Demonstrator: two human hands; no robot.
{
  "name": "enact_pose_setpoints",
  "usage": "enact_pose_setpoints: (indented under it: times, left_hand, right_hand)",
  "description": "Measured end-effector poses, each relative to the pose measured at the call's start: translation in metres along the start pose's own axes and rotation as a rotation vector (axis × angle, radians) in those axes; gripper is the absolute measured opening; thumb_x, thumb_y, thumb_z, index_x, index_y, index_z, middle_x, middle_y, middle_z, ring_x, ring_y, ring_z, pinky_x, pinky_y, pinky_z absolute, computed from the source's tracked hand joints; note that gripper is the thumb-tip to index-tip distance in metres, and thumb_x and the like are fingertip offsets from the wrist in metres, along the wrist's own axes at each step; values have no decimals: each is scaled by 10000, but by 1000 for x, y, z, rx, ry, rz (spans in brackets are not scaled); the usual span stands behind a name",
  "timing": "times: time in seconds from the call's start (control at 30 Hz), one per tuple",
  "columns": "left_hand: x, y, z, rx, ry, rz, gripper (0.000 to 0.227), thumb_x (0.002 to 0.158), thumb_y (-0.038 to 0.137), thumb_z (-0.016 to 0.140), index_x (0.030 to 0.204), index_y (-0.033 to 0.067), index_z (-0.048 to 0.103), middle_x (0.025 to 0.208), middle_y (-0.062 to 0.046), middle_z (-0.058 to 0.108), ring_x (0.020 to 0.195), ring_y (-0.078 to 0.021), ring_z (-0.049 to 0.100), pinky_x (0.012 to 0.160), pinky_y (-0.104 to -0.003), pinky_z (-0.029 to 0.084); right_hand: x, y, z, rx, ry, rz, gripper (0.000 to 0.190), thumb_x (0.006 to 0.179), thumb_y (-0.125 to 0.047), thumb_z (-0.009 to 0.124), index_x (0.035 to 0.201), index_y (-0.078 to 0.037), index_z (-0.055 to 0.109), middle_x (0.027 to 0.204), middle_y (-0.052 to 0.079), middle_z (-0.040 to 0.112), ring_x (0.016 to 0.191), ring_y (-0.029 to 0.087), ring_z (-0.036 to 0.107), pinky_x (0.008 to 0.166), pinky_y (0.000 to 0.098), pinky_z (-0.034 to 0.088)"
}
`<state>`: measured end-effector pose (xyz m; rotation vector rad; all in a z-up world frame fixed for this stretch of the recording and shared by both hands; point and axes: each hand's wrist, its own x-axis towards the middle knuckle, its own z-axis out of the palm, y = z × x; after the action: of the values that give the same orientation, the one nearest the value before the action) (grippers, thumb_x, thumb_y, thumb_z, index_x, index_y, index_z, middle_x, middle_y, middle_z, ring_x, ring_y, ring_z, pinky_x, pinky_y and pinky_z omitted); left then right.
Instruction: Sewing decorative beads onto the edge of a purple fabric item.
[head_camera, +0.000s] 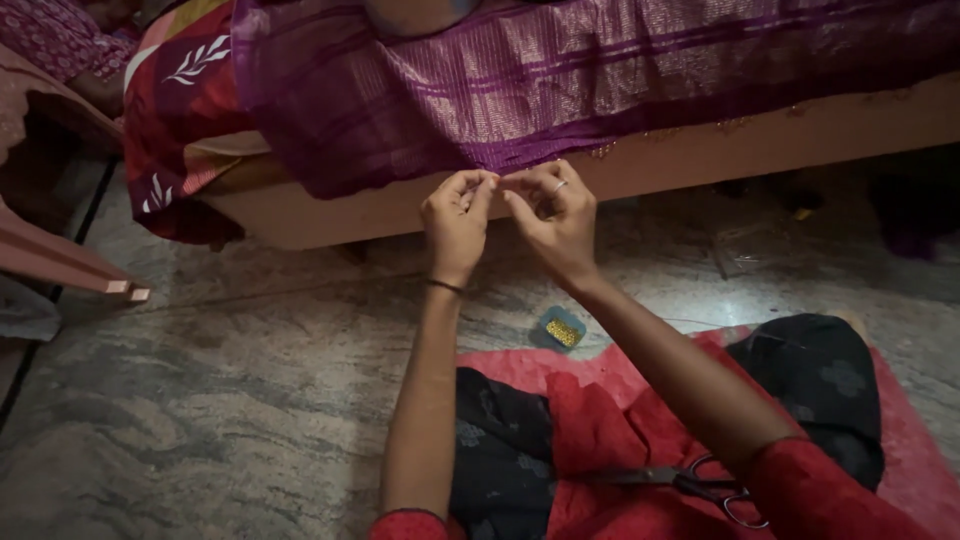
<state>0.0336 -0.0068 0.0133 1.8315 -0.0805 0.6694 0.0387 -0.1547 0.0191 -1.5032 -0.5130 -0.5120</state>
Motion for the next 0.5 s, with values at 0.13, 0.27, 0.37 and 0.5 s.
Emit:
enact_pose_setpoints:
  times: [0.13,0.27,0.37,0.5]
  left_hand:
    - [0,-13,1,-77,9,17,107,997,78,678,1009,-12,736,899,-22,768,822,-44,712,726,-211,581]
    - [-3,4,-6,17,0,-143,128,989,97,684,1001,1,768,798,-8,749,627,-3,565,531,-191,423]
    - [-13,-9,-11,-27,7,-61,99,996,87,699,1009,12,761,831,28,737,640,35,492,545,-165,387]
    - [-35,-17,-17,-35,92,-116,120,957,80,749,1054,11,766,733,77,515,611,15,330,522,-181,274]
  right_hand:
    - [0,7,6,-112,2,-34,158,878,-69,814,1033,-41,807,967,28,590,780,73,554,600,225,478]
    - [0,11,10,-35,-10,13,134,905,-87,795,1033,-50,800,1002,12,570,812,54,598,609,208,512]
    - [-4,20,12,-111,-33,98,91,888,-99,806,959,-43,796,996,17,591,723,57,581,554,215,487]
    - [-11,33,17,129,-35,220,76,921,-67,763,949,3,753,1013,18,633,761,72,594,635,232,492]
